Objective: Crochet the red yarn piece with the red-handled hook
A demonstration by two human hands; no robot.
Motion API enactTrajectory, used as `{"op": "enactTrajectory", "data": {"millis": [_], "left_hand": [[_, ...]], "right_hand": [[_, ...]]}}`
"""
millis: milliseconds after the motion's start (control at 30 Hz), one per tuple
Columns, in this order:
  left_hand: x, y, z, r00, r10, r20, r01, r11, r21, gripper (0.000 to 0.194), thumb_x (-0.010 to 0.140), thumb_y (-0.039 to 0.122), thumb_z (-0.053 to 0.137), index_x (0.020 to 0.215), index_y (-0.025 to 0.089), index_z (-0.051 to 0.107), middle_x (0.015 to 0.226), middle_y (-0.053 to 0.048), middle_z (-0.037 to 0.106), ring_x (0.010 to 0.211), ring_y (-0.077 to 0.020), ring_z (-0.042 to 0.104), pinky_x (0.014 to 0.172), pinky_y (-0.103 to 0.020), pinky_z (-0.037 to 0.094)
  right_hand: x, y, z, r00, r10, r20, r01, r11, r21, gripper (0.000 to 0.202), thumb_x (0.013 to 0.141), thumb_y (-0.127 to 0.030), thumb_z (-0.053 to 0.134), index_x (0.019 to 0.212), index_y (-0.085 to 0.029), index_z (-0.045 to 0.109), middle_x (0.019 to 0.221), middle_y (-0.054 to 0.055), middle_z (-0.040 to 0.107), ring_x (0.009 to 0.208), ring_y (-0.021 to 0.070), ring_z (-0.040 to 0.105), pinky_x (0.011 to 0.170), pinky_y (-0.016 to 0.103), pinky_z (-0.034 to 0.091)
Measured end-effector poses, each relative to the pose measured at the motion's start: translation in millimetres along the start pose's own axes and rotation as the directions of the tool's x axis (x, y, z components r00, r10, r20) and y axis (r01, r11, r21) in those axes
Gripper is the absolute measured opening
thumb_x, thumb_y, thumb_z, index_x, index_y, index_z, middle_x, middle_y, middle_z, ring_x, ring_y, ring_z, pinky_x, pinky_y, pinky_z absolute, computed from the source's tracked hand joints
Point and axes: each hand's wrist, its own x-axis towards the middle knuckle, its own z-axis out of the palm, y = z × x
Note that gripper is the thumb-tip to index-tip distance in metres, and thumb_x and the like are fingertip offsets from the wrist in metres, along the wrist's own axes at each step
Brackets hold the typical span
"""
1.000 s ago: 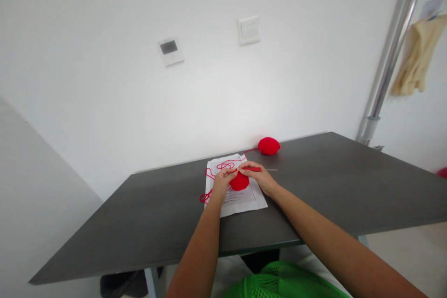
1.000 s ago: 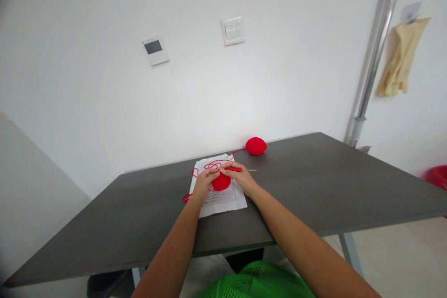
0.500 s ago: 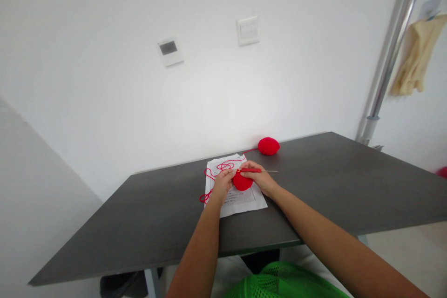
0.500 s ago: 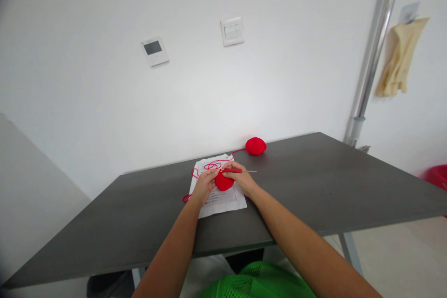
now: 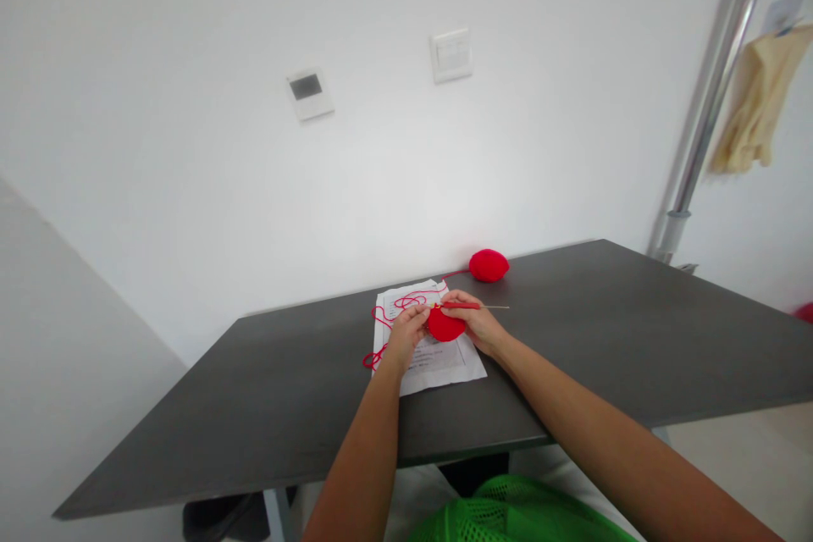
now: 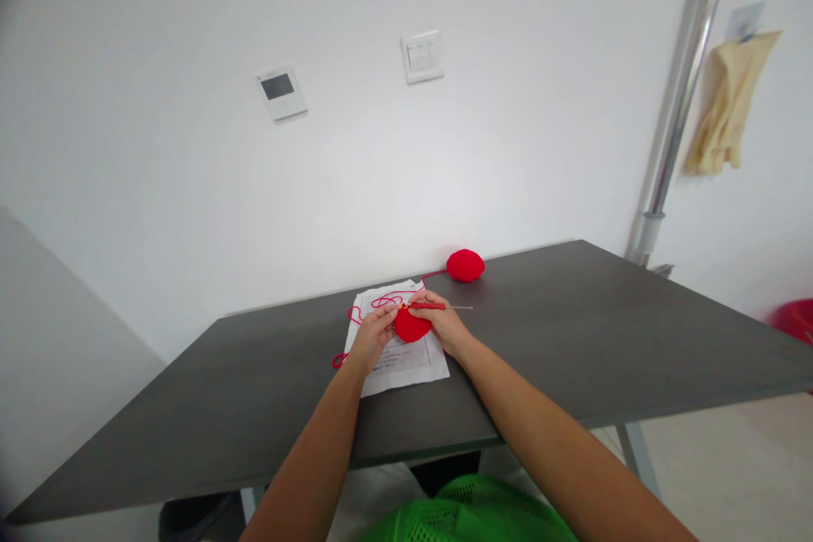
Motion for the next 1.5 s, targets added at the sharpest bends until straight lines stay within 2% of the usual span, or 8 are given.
{"op": "enactTrajectory", "data": {"millis": [133,333,567,767,1067,1267,1500], "left_hand": [[-2.1,1.8,1.9,1.000,-0.001,-0.006,0.001,0.999,0.049,0.038,0.053,0.039,0.082,0.071,0.015,0.060,0.068,-0.001,0.061,0.064,-0.0122,0.056,0.062,-0.024,0.042],[1.6,1.2,-2.6,0.994,0.074,-0.081,-0.061,0.986,0.154,0.034,0.054,0.037,0.080,0.064,0.015,0.056,0.060,0.002,0.055,0.053,-0.0079,0.046,0.050,-0.021,0.035],[6.8,-2.2,-6.1,0.989,0.122,-0.087,-0.104,0.977,0.185,0.032,0.058,0.038,0.077,0.065,0.015,0.056,0.060,0.002,0.055,0.053,-0.0080,0.045,0.050,-0.021,0.033],[7.2,-1.7,-7.5,0.971,0.204,-0.121,-0.161,0.942,0.295,0.028,0.062,0.038,0.072,0.066,0.016,0.054,0.057,0.004,0.052,0.050,-0.0083,0.043,0.051,-0.023,0.033],[12.1,-4.6,-15.1,0.934,0.308,-0.179,-0.190,0.856,0.481,0.017,0.069,0.033,0.061,0.069,0.018,0.053,0.058,0.004,0.050,0.051,-0.0098,0.043,0.054,-0.024,0.034],[11.1,-2.8,-11.7,0.877,0.426,-0.222,-0.222,0.769,0.599,0.011,0.071,0.026,0.060,0.066,0.019,0.053,0.065,0.001,0.055,0.065,-0.0144,0.052,0.066,-0.027,0.040],[8.7,-1.4,-5.9,0.841,0.478,-0.255,-0.248,0.759,0.602,0.010,0.069,0.017,0.061,0.061,0.019,0.055,0.065,0.000,0.057,0.067,-0.0155,0.051,0.068,-0.027,0.038]], "right_hand": [[-0.9,-0.9,1.0,1.000,0.004,0.001,-0.004,1.000,0.010,0.025,0.050,-0.018,0.080,0.069,-0.019,0.064,0.063,-0.004,0.066,0.061,0.0121,0.059,0.061,0.024,0.041],[-0.6,-0.4,0.8,1.000,-0.004,-0.002,0.004,1.000,0.009,0.025,0.050,-0.018,0.079,0.070,-0.019,0.063,0.063,-0.004,0.067,0.060,0.0117,0.059,0.061,0.024,0.042],[-0.7,-1.2,1.9,1.000,0.013,-0.004,-0.013,0.999,0.036,0.027,0.049,-0.018,0.080,0.069,-0.019,0.063,0.063,-0.003,0.068,0.060,0.0127,0.061,0.060,0.024,0.043],[0.5,-0.4,1.5,0.999,0.035,0.004,-0.035,0.997,0.061,0.028,0.049,-0.017,0.081,0.071,-0.019,0.062,0.062,-0.002,0.069,0.059,0.0131,0.061,0.060,0.024,0.044],[2.4,4.6,-1.3,0.997,0.053,0.060,-0.059,0.993,0.098,0.025,0.051,-0.017,0.081,0.069,-0.019,0.063,0.060,-0.003,0.067,0.056,0.0110,0.059,0.055,0.021,0.042],[3.5,7.8,0.8,0.995,0.051,0.089,-0.059,0.994,0.089,0.025,0.052,-0.020,0.084,0.065,-0.018,0.063,0.059,-0.002,0.066,0.054,0.0106,0.059,0.053,0.021,0.042],[3.4,7.7,-0.1,0.989,0.098,0.110,-0.112,0.986,0.127,0.030,0.052,-0.021,0.085,0.067,-0.018,0.060,0.059,-0.003,0.066,0.055,0.0104,0.060,0.054,0.021,0.046]]}}
